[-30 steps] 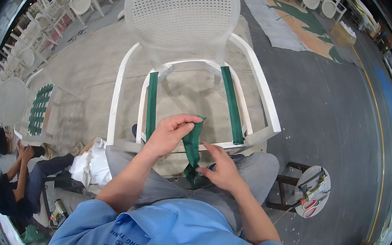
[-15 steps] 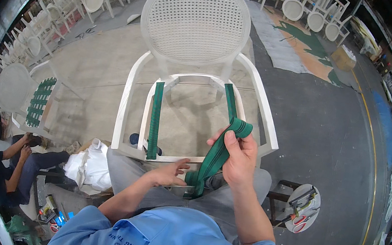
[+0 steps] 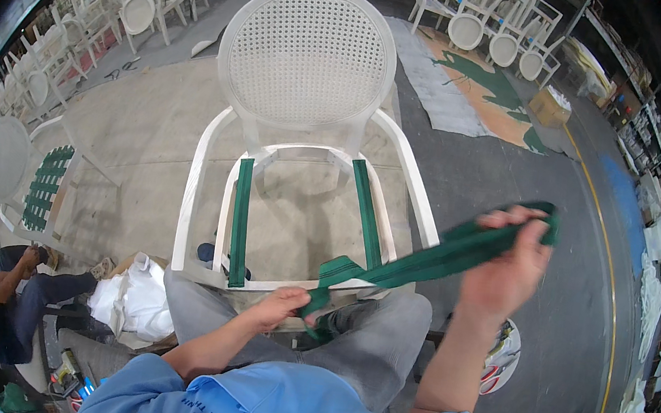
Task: The person attaches green straps to the underside of a white plastic chair using a staple gun. They position the straps, staple them in place, and trim excess material with scissors.
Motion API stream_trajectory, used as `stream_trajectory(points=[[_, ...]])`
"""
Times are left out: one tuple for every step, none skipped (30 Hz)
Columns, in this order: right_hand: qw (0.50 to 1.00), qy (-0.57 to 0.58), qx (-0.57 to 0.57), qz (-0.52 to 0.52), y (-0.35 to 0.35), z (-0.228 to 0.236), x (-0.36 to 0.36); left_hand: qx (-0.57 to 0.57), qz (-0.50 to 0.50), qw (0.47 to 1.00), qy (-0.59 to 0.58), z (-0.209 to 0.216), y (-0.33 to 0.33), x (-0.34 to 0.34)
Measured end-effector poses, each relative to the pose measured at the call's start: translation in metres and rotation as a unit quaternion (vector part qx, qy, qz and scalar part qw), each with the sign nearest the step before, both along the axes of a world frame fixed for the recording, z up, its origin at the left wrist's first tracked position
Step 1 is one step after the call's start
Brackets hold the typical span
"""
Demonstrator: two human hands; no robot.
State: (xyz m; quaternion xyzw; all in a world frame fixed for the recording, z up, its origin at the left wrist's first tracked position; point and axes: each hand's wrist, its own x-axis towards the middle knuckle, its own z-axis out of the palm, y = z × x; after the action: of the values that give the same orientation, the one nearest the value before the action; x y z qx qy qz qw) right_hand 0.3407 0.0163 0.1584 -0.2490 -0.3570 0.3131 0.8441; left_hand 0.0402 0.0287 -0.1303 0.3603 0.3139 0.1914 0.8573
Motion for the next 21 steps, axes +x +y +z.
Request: stream_trajectory(points=[[0.999,-0.003,0.013,-0.045,-0.007,0.007,0.023,0.037,0.029,0.998,0.044,0.002,0.006,-0.011],[0.996,-0.005,0.025,-0.090,-0.013,0.012,0.042,0.073,0.058,0.992,0.088,0.004,0.012,-0.022],[0.992,-0.022,0.032,-0.119,-0.020,0.016,0.056,0.106,0.087,0.981,0.134,0.004,0.016,-0.033],[0.988,-0.040,0.040,-0.146,-0.025,0.022,0.064,0.131,0.072,0.978,0.143,0.005,0.019,-0.044],[0.982,-0.058,0.049,-0.174,-0.028,0.025,0.071,0.157,0.056,0.974,0.152,0.007,0.023,-0.054],[0.972,-0.082,0.054,-0.212,-0.025,0.029,0.067,0.182,0.041,0.968,0.165,0.009,0.025,-0.062],[0.959,-0.110,0.057,-0.253,-0.020,0.035,0.057,0.192,0.025,0.965,0.177,0.013,0.020,-0.059],[0.944,-0.137,0.061,-0.294,-0.014,0.041,0.045,0.251,0.011,0.953,0.167,0.016,0.016,-0.050],[0.931,-0.151,0.074,-0.325,-0.004,0.048,0.028,0.312,0.000,0.936,0.160,0.015,0.007,-0.045],[0.926,-0.205,0.061,-0.310,0.009,0.049,0.008,0.372,-0.010,0.915,0.155,0.016,0.002,-0.042],[0.916,-0.264,0.044,-0.299,0.020,0.050,-0.008,0.346,-0.059,0.925,0.147,0.023,-0.003,-0.035],[0.930,-0.295,0.014,-0.218,0.037,0.038,-0.022,0.318,-0.107,0.931,0.140,0.031,-0.010,-0.029],[0.936,-0.325,-0.016,-0.135,0.054,0.024,-0.033,0.381,-0.116,0.904,0.153,0.032,-0.017,-0.024],[0.853,-0.478,-0.181,-0.108,0.063,0.014,-0.036,0.298,-0.146,0.934,0.134,0.037,-0.024,-0.022],[0.847,-0.493,-0.201,-0.014,0.075,-0.008,-0.038,0.295,-0.139,0.939,0.110,0.036,-0.029,-0.019],[0.827,-0.517,-0.218,0.046,0.080,-0.026,-0.042,0.289,-0.128,0.945,0.088,0.032,-0.036,-0.020],[0.789,-0.534,-0.295,0.067,0.082,-0.055,-0.033,0.253,-0.102,0.960,0.058,0.029,-0.042,-0.017],[0.784,-0.518,-0.338,0.059,0.077,-0.087,-0.035,0.214,-0.068,0.974,0.037,0.026,-0.047,-0.019],[0.791,-0.510,-0.335,0.031,0.068,-0.133,-0.018,0.177,-0.049,0.983,-0.001,0.024,-0.048,-0.012],[0.793,-0.453,-0.401,0.071,0.054,-0.164,-0.027,0.161,-0.012,0.987,-0.003,0.023,-0.049,-0.018],[0.742,-0.447,-0.482,0.130,0.038,-0.183,-0.043,0.145,0.030,0.989,-0.002,0.023,-0.053,-0.028]])
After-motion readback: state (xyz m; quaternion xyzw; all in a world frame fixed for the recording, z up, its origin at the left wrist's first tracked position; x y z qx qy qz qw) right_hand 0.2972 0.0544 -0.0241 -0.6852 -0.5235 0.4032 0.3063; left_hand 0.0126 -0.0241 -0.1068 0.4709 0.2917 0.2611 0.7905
